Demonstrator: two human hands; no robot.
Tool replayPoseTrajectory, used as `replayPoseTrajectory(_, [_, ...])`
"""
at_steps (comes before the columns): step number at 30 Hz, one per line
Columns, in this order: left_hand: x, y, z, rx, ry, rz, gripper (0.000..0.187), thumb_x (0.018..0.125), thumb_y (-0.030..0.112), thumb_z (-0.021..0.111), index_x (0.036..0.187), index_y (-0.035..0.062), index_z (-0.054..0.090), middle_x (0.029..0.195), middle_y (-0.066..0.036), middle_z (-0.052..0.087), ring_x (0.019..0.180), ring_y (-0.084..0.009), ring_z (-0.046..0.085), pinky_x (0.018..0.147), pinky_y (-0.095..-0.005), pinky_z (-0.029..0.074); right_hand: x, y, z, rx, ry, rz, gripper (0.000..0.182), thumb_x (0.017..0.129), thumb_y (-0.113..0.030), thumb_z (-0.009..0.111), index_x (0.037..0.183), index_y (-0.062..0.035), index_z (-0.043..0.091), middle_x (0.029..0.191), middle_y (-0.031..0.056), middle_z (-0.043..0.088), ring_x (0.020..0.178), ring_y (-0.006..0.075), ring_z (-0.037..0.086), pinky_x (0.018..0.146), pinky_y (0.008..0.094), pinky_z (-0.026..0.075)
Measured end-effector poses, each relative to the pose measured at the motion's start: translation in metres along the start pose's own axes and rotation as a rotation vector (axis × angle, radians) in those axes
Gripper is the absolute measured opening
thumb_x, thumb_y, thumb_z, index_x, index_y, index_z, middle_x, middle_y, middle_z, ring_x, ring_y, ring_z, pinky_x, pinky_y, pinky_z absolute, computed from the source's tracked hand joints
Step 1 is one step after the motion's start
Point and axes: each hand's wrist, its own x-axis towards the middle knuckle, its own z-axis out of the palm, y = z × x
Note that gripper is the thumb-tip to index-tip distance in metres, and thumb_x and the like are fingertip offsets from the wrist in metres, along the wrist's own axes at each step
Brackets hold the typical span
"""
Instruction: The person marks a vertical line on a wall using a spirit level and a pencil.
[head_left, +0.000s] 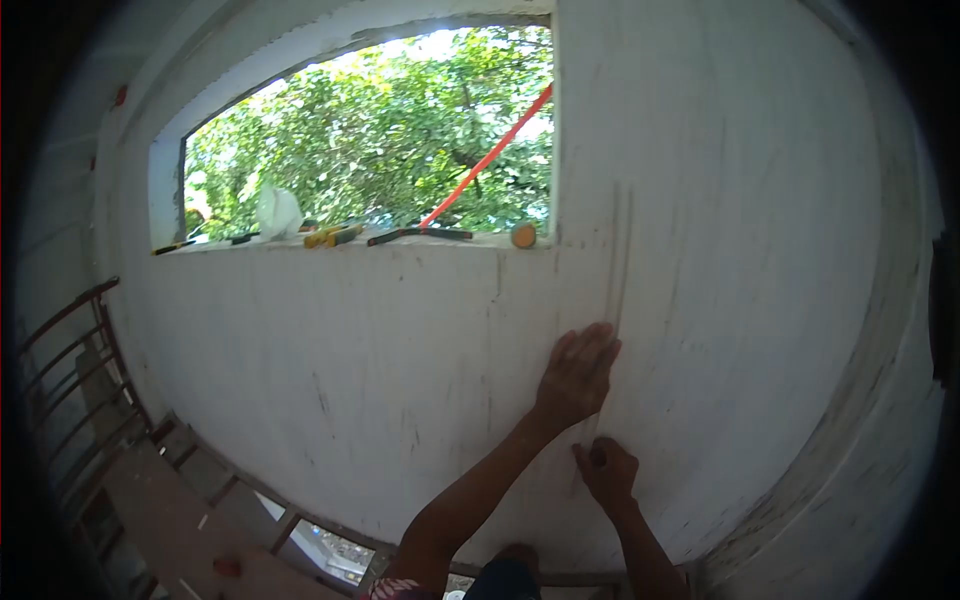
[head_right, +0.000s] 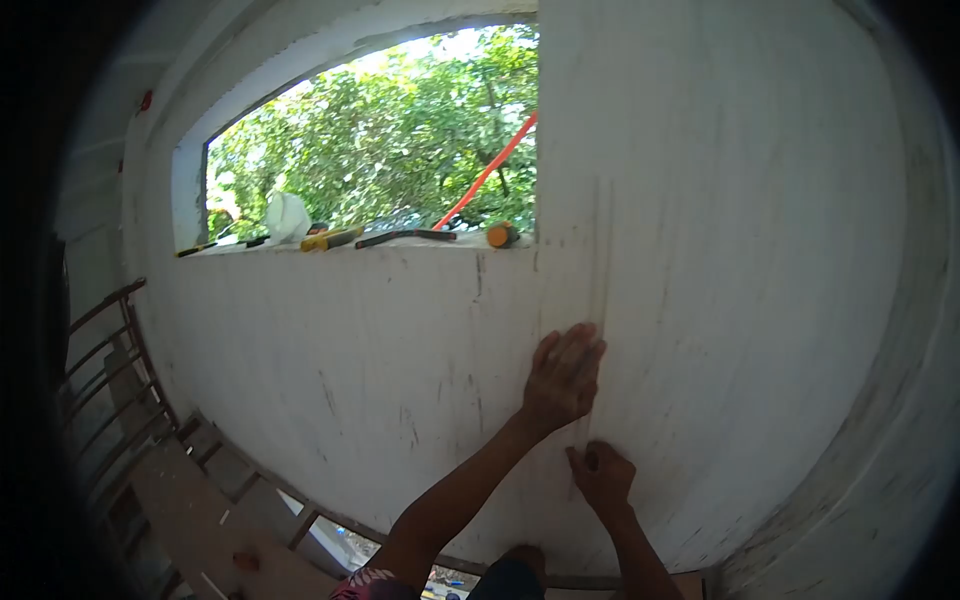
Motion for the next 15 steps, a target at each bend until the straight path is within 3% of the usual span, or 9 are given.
replayPoseTrajectory(6, [0.0, 0.0, 0.001, -0.037, 0.02, 0.007, 0.047, 0.09, 0.005, 0.056, 0.136, -0.0028, 0.054, 0.151, -0.019, 0.045, 0.142, -0.0316, 0.042, 0.118, -0.0499, 0.029, -0.005, 0.011, 0.008, -0.013, -0.002, -0.007, 0.03, 0.075, -0.021, 0.088, 0.079, -0.0041, 0.064, 0.063, 0.0085, 0.061, 0.051, 0.0215, 0.058, 0.053, 0.0336, 0.048])
replayPoseTrajectory(13, [-0.003, -0.002, 0.008, 0.016, 0.033, 0.029, 0.046, 0.09, 0.006, 0.056, 0.135, -0.0028, 0.054, 0.148, -0.019, 0.048, 0.141, -0.0329, 0.043, 0.118, -0.0507, 0.029, -0.006, 0.015, 0.009, 0.041, 0.024, -0.051, 0.029, 0.075, -0.021, 0.087, 0.08, -0.0045, 0.064, 0.064, 0.0076, 0.06, 0.052, 0.0214, 0.057, 0.053, 0.0338, 0.048])
replayPoseTrajectory(15, [-0.001, -0.005, 0.002, -0.096, -0.001, -0.002, 0.046, 0.09, 0.008, 0.058, 0.134, -0.0016, 0.056, 0.148, -0.018, 0.049, 0.14, -0.032, 0.044, 0.118, -0.0509, 0.028, -0.006, 0.014, 0.004, 0.002, -0.035, -0.08, 0.028, 0.074, -0.021, 0.087, 0.08, -0.0044, 0.064, 0.065, 0.0076, 0.06, 0.053, 0.0225, 0.057, 0.054, 0.034, 0.048])
